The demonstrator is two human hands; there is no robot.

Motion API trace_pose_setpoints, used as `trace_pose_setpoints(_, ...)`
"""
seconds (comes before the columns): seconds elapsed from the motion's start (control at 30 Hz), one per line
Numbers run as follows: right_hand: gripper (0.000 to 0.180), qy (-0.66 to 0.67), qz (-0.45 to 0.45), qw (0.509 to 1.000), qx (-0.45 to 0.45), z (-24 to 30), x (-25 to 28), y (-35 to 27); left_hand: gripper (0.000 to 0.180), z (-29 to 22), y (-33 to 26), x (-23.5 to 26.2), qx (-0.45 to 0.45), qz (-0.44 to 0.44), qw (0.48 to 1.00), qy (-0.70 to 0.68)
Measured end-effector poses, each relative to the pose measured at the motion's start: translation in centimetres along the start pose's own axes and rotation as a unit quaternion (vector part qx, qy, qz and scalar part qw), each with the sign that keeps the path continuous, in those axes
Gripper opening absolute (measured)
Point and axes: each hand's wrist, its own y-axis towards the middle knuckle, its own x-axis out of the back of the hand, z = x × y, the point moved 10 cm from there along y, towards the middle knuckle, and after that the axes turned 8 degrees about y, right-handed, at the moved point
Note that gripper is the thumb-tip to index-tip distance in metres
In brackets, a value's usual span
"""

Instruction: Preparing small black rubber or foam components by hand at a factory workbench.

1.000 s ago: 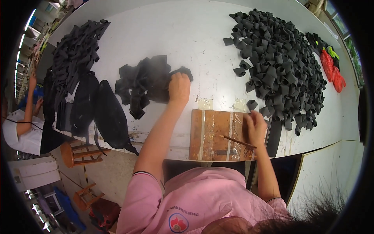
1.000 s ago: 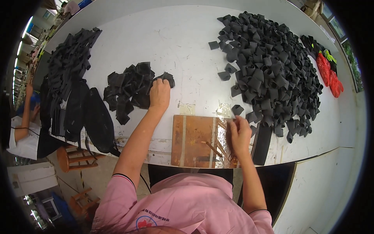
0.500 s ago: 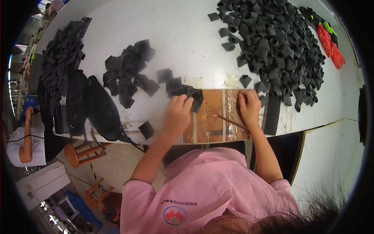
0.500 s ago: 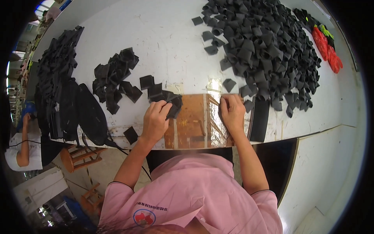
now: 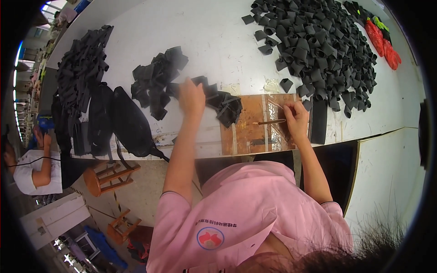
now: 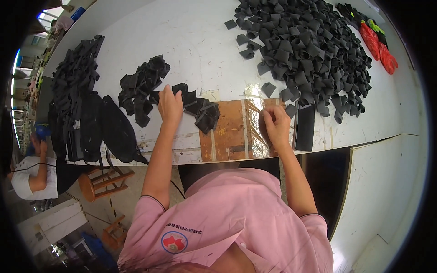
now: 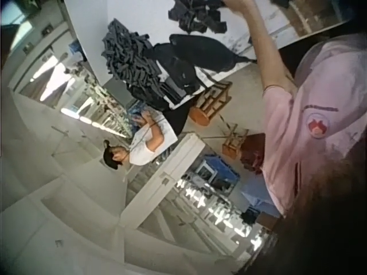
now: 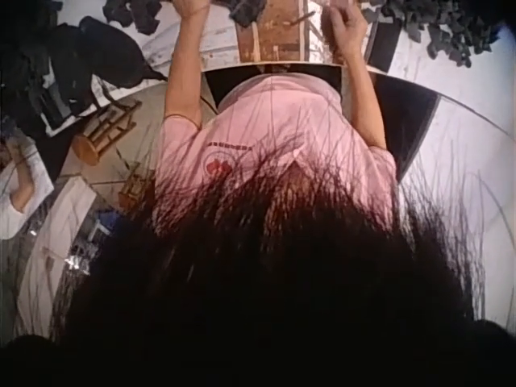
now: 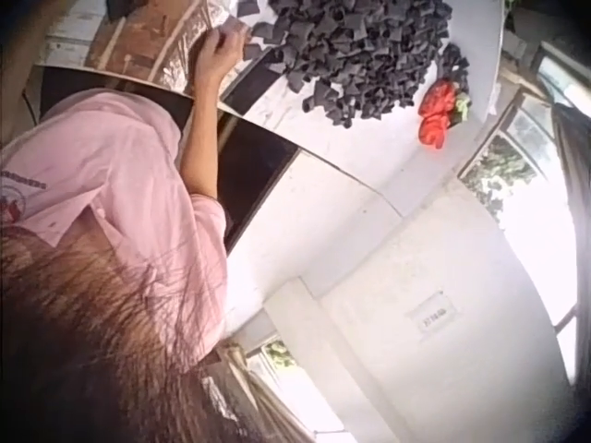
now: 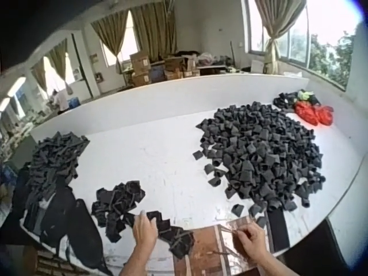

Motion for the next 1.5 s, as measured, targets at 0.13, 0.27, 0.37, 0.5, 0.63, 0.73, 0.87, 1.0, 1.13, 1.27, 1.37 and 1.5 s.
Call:
trace_pose_setpoints(0.13,0.004,0.006,0.012,1.0,-0.024,2.4,1.1,-2.6,0.015,1.5,1.6,-1.9,-0.031,0.027,0.999,0.035)
trace_pose_setpoints(0.27,0.002,0.023,0.081,0.995,-0.046,5.2,-0.2,-5.3,0.012,1.2,1.2,0.3,-0.042,0.023,0.99,-0.13)
trace_pose_setpoints(0.37,0.005,0.061,0.112,0.992,-0.016,9.3,-1.2,-5.9,0.021,-1.8,-2.2,1.1,0.002,0.192,0.864,-0.466)
trace_pose_setpoints(0.5,0.014,0.177,0.161,0.967,-0.092,11.9,-3.5,-5.7,0.043,-9.3,-11.0,4.4,0.025,0.456,0.692,-0.558)
trace_pose_setpoints(0.63,0.018,0.316,0.194,0.908,-0.194,10.6,-5.9,-6.1,0.052,-12.4,-14.2,6.2,-0.027,0.481,0.716,-0.505)
trace_pose_setpoints(0.73,0.016,0.392,0.18,0.861,-0.268,9.4,-5.5,-6.7,0.051,-12.5,-14.2,6.8,-0.019,0.418,0.729,-0.542)
trace_pose_setpoints(0.87,0.011,0.533,0.094,0.761,-0.359,8.0,-5.0,-7.3,0.043,-11.1,-14.9,6.4,0.133,0.372,0.641,-0.658)
trace_pose_setpoints(1.0,0.009,0.589,0.076,0.709,-0.381,8.5,-4.8,-7.3,0.026,-11.5,-16.6,5.6,0.175,0.388,0.512,-0.746)
trace_pose_setpoints(1.13,0.009,0.608,0.1,0.683,-0.392,8.7,-5.1,-7.3,0.019,-11.9,-16.8,5.6,0.177,0.386,0.545,-0.723)
trace_pose_setpoints(1.27,0.01,0.606,0.103,0.684,-0.394,8.0,-5.1,-7.4,0.011,-12.2,-16.5,5.6,0.164,0.39,0.574,-0.701)
trace_pose_setpoints(1.37,0.01,0.612,0.11,0.679,-0.391,8.2,-5.3,-7.3,0.009,-12.0,-16.5,5.5,0.168,0.383,0.586,-0.694)
trace_pose_setpoints(1.5,0.011,0.612,0.094,0.672,-0.408,8.1,-5.2,-7.4,0.008,-12.2,-16.2,6.1,0.15,0.366,0.599,-0.696)
